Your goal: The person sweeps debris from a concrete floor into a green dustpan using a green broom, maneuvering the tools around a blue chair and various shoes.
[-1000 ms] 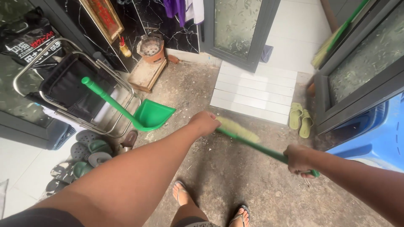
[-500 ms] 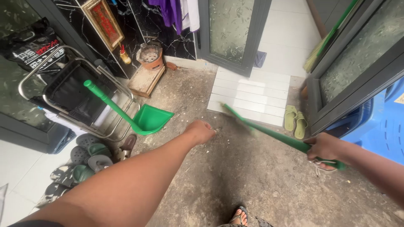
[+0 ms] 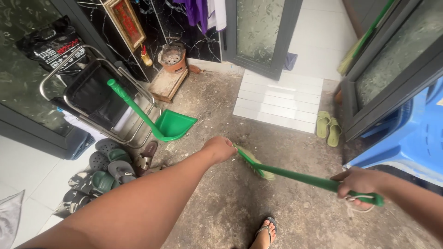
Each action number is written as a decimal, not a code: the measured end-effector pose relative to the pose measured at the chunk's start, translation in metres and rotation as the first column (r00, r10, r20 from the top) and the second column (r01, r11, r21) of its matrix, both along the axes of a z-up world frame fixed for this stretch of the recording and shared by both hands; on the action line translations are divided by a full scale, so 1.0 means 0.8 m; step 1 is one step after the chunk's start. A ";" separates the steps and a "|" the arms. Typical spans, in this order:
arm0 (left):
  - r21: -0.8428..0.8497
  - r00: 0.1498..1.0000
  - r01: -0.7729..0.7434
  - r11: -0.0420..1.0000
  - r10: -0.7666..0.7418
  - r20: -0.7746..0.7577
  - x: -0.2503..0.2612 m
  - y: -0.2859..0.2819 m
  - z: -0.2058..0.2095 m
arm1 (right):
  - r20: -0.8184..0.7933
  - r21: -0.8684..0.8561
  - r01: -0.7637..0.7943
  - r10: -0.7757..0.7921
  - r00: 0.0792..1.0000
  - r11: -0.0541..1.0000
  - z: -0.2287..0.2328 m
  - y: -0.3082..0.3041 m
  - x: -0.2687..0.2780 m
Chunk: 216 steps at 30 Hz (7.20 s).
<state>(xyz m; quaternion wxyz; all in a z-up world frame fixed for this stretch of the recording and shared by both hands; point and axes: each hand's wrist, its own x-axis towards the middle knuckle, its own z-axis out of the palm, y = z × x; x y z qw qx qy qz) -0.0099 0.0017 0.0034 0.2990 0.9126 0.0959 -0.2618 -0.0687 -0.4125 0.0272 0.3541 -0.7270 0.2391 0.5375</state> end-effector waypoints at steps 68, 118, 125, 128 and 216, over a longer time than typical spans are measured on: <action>-0.084 0.911 0.397 0.914 -0.381 0.159 0.141 -0.533 0.005 | 0.140 -0.129 0.129 -0.110 0.984 0.983 -0.022 -0.381 -0.020; -0.099 0.894 0.448 0.889 -0.448 0.018 -0.178 -0.553 -0.003 | 0.306 -0.333 0.522 -0.434 0.847 0.785 0.062 -0.559 -0.463; -0.040 0.900 0.433 0.901 -0.434 -0.039 -0.207 -0.614 0.006 | 0.387 -0.256 0.566 -0.453 0.803 0.784 0.008 -0.626 -0.433; -0.038 0.905 0.420 0.907 -0.421 -0.053 -0.219 -0.630 0.016 | 0.405 -0.340 0.517 -0.374 0.834 0.786 -0.023 -0.644 -0.388; -0.053 0.807 0.587 0.808 -0.589 -0.037 -0.352 -0.902 0.004 | 0.262 -0.262 0.556 -0.497 0.827 0.789 -0.047 -0.843 -0.647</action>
